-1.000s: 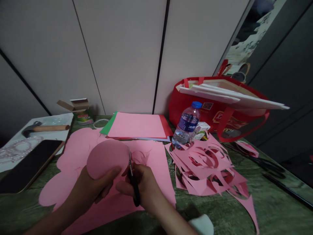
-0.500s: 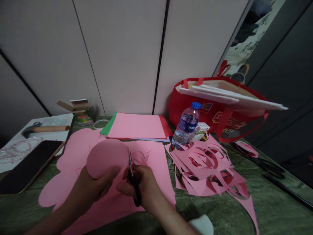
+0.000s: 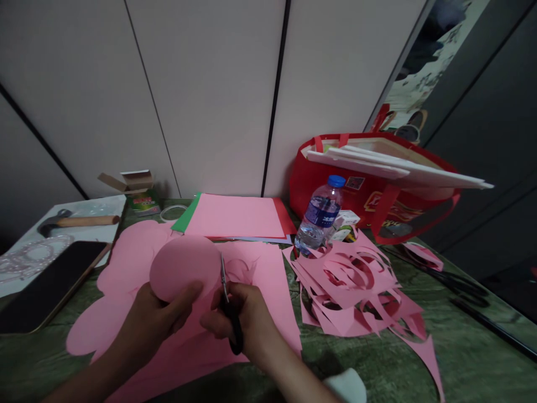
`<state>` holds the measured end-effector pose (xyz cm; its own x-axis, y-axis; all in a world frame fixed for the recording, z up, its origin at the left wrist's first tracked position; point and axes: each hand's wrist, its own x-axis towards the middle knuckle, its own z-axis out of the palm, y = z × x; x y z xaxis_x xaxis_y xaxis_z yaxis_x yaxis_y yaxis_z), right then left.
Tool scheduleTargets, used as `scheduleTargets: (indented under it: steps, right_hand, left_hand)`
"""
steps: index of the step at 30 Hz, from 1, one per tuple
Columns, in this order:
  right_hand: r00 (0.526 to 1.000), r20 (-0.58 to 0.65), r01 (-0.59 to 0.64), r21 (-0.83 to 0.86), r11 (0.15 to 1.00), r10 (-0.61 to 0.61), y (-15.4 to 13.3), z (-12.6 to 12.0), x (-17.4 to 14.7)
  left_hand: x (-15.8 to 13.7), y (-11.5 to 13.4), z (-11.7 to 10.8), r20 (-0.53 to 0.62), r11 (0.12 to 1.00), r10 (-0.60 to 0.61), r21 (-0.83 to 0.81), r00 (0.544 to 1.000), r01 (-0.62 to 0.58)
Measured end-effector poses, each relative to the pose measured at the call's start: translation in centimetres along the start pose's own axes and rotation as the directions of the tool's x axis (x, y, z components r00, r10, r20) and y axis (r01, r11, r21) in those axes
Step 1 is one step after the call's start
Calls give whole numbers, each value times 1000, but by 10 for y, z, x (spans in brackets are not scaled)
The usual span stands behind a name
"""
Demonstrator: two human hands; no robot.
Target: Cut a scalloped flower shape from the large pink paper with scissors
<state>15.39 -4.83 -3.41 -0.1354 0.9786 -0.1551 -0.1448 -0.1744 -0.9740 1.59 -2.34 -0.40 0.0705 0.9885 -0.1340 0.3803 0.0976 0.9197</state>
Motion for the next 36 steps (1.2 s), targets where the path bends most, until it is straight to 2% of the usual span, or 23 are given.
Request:
scheduleTargets:
  steps: [6,10,18,23,31,36]
  right_hand:
    - [1000,-21,4,-32,999,-5,0,0,0]
    - [1000,7,27,-23,999,-27,3,-1,1]
    - [999,-33,6,-22,1000,-7,-2,3,0]
    - [1000,-11,9,-41,999,-9,-2,2,-3]
    - [999,-52,-9,28,1000,10,-2,3,1]
    - [995,-38,96,8,995,-96,5,-3,4]
  left_hand:
    - [2,0,-2,47,999,37,0,998,-37]
    - [3,-1,-2,40,998,63,-9,997,-63]
    - [3,-2,-2,42,997,79,-11,996,-78]
    - [4,-2,-2,33,997,73,-17,997,-73]
    - [2,0,-2,30,997,80,-2,996,-80]
    - [2,-2,-1,89,996,84,-14,993,-83]
